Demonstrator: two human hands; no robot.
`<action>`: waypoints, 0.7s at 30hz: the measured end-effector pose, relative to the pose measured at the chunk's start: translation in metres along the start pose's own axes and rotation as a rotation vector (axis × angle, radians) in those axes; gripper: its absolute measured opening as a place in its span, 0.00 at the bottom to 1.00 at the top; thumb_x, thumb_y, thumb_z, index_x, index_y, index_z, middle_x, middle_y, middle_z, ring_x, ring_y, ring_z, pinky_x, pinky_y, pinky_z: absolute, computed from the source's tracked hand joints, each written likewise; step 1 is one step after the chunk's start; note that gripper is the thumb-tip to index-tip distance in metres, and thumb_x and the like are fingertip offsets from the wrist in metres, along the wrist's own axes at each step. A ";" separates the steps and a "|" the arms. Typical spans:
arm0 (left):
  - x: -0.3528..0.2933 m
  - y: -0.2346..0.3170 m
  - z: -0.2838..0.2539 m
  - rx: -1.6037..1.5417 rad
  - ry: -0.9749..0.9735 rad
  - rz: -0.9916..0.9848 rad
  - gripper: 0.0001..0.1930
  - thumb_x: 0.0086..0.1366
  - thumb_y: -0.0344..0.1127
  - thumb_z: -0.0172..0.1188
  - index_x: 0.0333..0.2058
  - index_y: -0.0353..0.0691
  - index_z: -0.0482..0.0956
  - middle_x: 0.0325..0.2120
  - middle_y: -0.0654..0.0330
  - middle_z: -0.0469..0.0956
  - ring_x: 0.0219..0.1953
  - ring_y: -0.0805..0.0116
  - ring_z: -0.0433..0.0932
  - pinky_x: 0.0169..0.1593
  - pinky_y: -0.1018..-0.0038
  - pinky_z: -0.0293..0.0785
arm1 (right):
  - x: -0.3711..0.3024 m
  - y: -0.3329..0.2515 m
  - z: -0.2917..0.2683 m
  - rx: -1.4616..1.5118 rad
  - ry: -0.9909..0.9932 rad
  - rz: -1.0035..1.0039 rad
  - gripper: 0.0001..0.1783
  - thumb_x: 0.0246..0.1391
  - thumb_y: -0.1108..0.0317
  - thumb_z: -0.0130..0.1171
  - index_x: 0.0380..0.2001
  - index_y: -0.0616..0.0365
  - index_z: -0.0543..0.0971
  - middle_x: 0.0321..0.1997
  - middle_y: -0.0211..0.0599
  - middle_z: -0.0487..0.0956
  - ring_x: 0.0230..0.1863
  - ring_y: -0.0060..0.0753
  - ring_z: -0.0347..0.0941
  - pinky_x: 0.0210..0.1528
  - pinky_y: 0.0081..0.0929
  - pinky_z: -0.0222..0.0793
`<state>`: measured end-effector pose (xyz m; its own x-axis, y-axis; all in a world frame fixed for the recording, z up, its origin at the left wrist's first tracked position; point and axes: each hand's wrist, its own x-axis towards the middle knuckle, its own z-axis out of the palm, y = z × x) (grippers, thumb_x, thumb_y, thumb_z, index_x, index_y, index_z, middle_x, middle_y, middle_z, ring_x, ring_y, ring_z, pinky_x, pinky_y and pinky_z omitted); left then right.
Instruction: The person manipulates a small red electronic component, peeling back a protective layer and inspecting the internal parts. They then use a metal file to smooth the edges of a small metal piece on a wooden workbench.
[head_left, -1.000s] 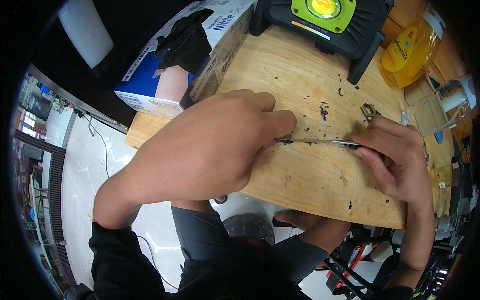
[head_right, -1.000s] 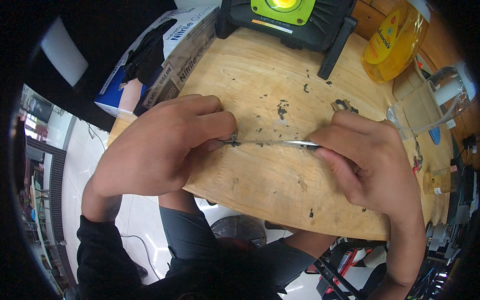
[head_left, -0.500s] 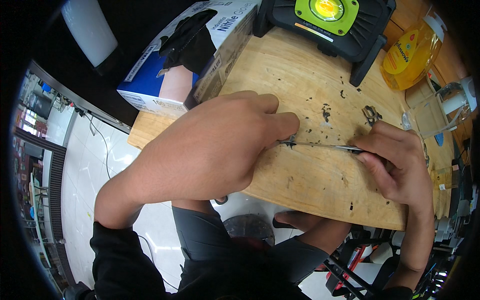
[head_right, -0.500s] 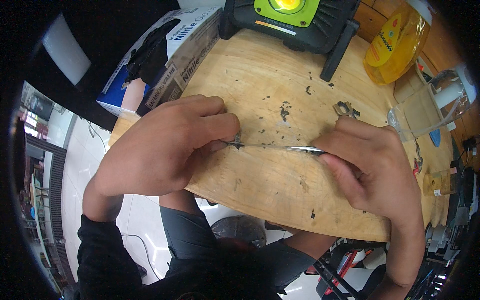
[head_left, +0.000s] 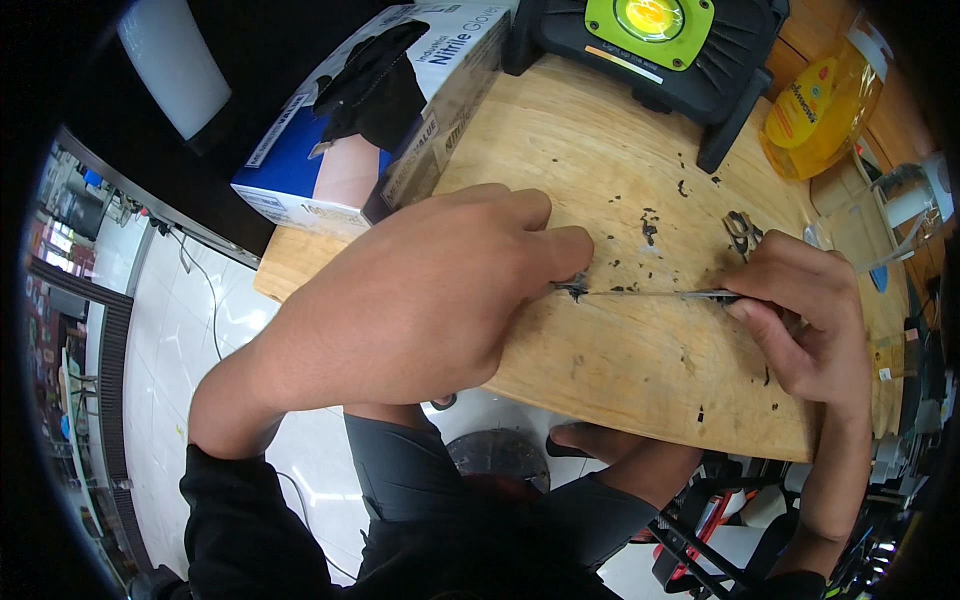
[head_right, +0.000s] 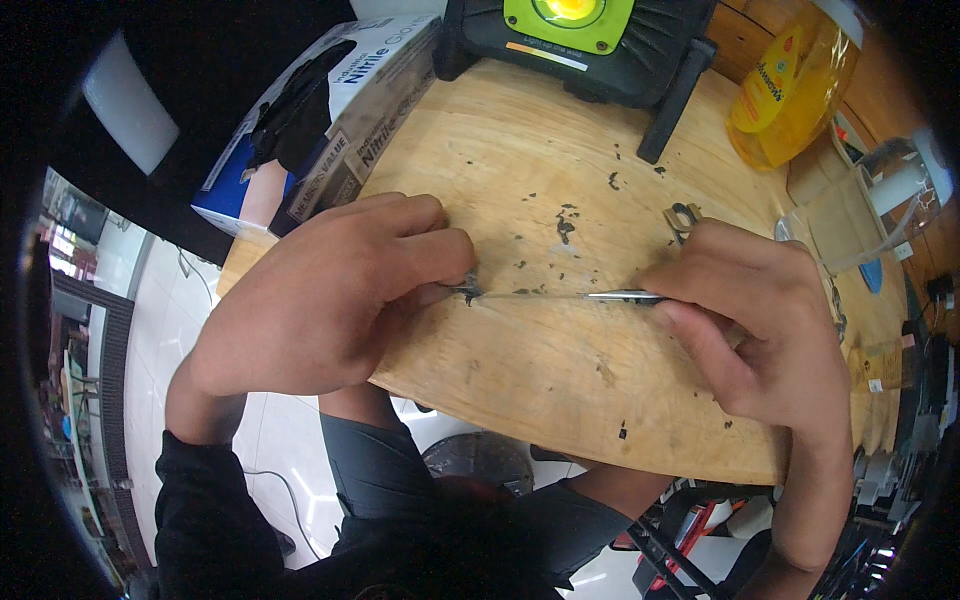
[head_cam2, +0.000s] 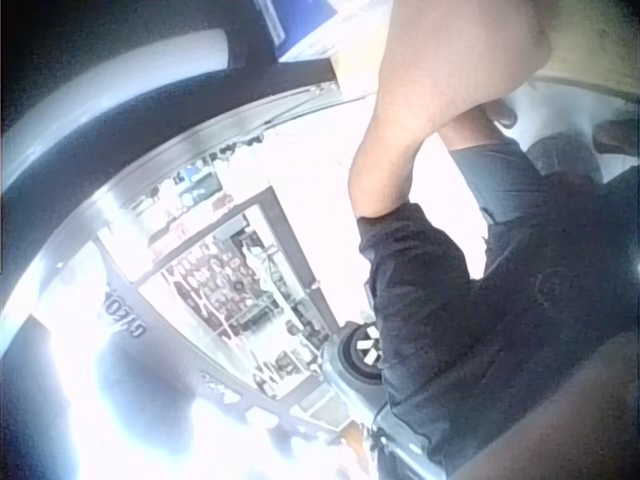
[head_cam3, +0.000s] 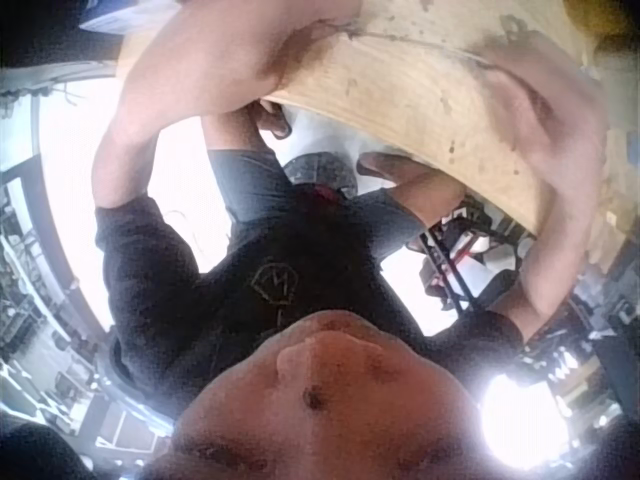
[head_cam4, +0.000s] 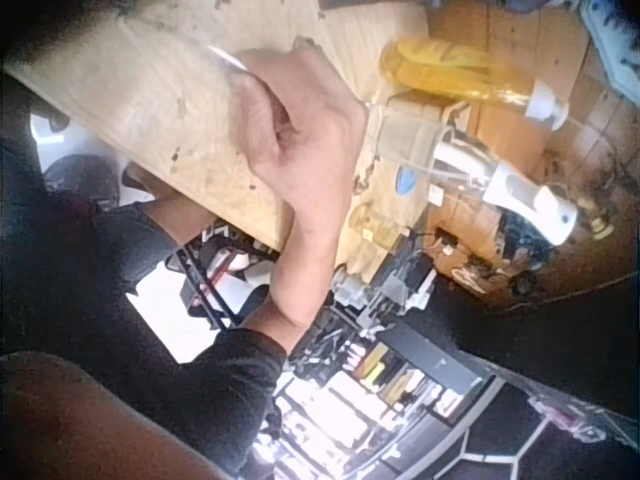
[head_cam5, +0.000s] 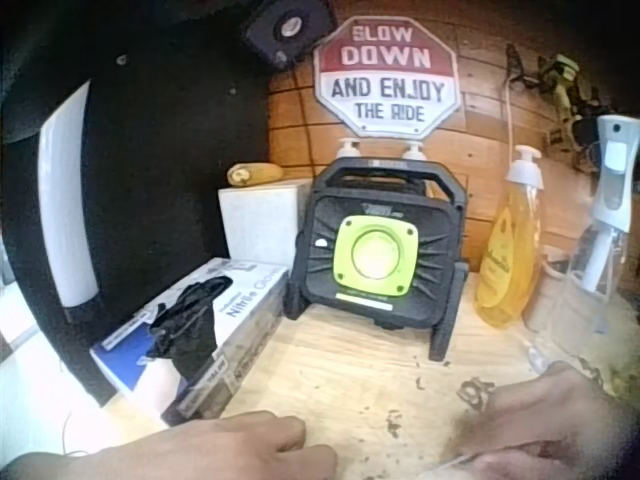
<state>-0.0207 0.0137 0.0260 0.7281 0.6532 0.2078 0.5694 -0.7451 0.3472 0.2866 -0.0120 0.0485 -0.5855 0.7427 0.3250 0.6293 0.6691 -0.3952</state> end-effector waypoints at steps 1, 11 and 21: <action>0.001 -0.001 0.001 -0.005 0.007 0.006 0.11 0.58 0.24 0.67 0.40 0.40 0.80 0.31 0.54 0.77 0.34 0.57 0.78 0.35 0.64 0.74 | 0.000 0.000 0.000 -0.010 0.002 0.006 0.10 0.47 0.77 0.66 0.36 0.66 0.85 0.25 0.43 0.75 0.24 0.42 0.74 0.25 0.33 0.66; 0.001 0.000 0.001 0.002 -0.004 0.006 0.10 0.58 0.24 0.65 0.39 0.39 0.79 0.31 0.54 0.76 0.34 0.56 0.78 0.36 0.62 0.73 | 0.001 -0.003 0.006 -0.054 -0.002 0.023 0.10 0.47 0.77 0.66 0.36 0.63 0.85 0.26 0.42 0.76 0.24 0.40 0.75 0.25 0.33 0.67; 0.003 -0.003 0.002 0.026 -0.018 0.019 0.12 0.57 0.23 0.66 0.40 0.39 0.79 0.31 0.54 0.76 0.34 0.56 0.79 0.35 0.64 0.73 | 0.000 -0.001 0.009 -0.081 0.025 -0.008 0.10 0.46 0.77 0.66 0.36 0.64 0.85 0.26 0.41 0.76 0.23 0.40 0.74 0.24 0.33 0.67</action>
<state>-0.0198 0.0171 0.0240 0.7456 0.6365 0.1976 0.5649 -0.7609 0.3193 0.2810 -0.0128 0.0415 -0.5785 0.7367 0.3500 0.6643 0.6746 -0.3220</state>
